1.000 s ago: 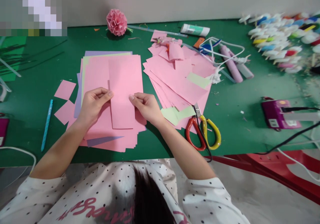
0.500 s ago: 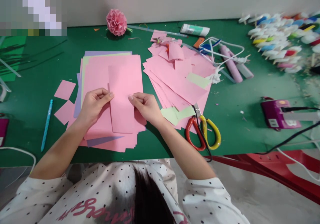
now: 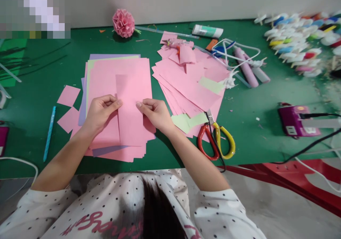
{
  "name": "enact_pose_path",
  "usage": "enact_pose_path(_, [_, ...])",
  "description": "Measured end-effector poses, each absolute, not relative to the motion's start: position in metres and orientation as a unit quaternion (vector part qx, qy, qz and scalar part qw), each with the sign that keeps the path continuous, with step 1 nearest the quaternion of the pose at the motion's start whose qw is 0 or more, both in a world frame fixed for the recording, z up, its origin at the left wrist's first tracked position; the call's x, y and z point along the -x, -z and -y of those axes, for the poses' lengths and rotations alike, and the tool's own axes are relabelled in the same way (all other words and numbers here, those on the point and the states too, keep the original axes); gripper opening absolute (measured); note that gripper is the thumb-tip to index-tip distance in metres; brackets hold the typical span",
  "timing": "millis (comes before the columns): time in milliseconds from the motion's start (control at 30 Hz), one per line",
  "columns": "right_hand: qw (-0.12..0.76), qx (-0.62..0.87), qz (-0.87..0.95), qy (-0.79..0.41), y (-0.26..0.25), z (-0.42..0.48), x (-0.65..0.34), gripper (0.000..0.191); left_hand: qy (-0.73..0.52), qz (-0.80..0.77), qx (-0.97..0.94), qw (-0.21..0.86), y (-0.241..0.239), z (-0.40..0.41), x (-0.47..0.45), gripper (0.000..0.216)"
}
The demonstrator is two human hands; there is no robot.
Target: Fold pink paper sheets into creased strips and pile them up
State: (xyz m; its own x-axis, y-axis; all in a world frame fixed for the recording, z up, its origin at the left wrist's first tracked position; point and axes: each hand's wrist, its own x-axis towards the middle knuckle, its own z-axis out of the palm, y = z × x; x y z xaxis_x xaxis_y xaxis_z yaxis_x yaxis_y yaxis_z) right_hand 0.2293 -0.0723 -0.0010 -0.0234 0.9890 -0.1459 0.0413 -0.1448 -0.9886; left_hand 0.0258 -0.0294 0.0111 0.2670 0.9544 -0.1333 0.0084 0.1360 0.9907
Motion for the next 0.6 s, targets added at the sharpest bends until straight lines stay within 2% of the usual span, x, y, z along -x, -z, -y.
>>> enact_pose_path(600, [0.449, 0.539, 0.489, -0.518, -0.0027, 0.0728, -0.2285, 0.059, -0.398, -0.473, -0.519, 0.591, -0.0107, 0.0298, -0.0258, 0.032])
